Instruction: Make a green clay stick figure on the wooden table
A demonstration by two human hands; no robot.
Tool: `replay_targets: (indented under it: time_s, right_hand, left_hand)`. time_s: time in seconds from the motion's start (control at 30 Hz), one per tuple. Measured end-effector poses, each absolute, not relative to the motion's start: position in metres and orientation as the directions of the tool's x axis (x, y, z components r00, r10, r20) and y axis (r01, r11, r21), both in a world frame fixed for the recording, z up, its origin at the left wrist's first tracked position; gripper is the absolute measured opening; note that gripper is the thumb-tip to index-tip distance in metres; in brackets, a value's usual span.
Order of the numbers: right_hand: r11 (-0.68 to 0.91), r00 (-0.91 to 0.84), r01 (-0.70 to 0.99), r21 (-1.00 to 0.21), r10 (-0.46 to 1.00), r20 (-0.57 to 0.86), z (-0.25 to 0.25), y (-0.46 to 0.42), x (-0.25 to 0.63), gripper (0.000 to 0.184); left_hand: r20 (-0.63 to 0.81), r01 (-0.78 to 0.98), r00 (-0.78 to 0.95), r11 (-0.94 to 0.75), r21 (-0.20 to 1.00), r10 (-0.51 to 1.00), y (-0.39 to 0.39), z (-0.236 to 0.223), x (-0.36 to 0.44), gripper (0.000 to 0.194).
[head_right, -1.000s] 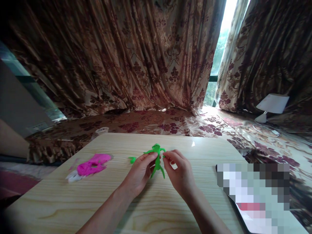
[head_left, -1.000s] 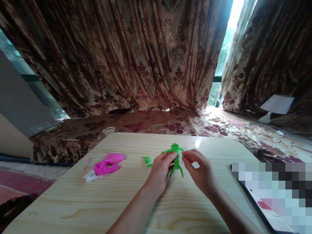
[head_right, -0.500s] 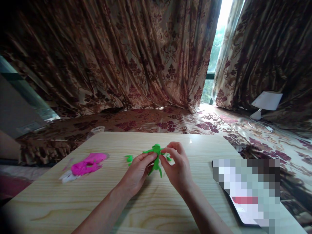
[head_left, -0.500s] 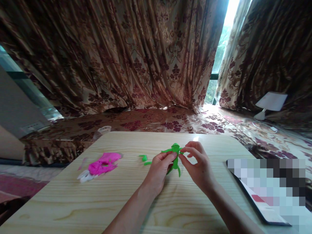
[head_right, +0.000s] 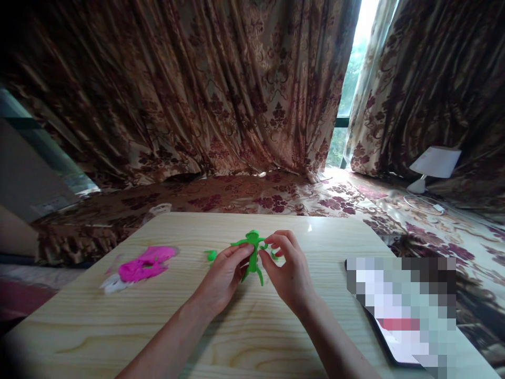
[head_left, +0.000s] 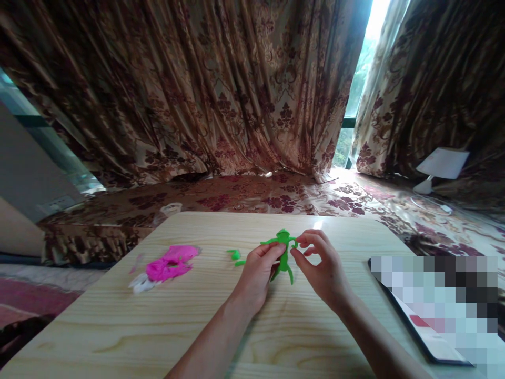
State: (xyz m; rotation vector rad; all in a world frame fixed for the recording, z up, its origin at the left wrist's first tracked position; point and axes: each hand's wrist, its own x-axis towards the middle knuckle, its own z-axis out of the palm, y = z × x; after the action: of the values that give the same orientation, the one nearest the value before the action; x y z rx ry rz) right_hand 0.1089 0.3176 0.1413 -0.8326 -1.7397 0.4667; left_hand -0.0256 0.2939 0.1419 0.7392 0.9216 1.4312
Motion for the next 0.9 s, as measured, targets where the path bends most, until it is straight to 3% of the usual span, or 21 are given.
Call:
replay_targets:
  time_s: [0.37, 0.53, 0.63, 0.9]
  right_hand:
    - [0.603, -0.146, 0.220, -0.767, 0.798, 0.585, 0.1435, 0.3156, 0.1104, 0.012]
    - [0.288, -0.145, 0.002, -0.957, 0.947, 0.285, 0.1420, 0.3183, 0.1085, 0.024]
    - [0.161, -0.203, -0.116, -0.980, 0.962, 0.182, 0.1412, 0.3202, 0.1075, 0.033]
    - [0.236, -0.313, -0.134, -0.962, 0.911, 0.267, 0.1415, 0.3189, 0.1065, 0.031]
  left_hand:
    - [-0.079, -0.534, -0.114, 0.006, 0.845, 0.990, 0.2952, 0.1469, -0.0293, 0.019]
    - [-0.049, -0.492, -0.112, -0.012, 0.871, 0.992, 0.2949, 0.1440, -0.0288, 0.019]
    - [-0.018, -0.448, -0.101, -0.030, 0.893, 0.995, 0.2949, 0.1419, -0.0282, 0.020]
    - [-0.018, -0.447, -0.118, -0.037, 0.894, 0.993, 0.2946, 0.1441, -0.0257, 0.023]
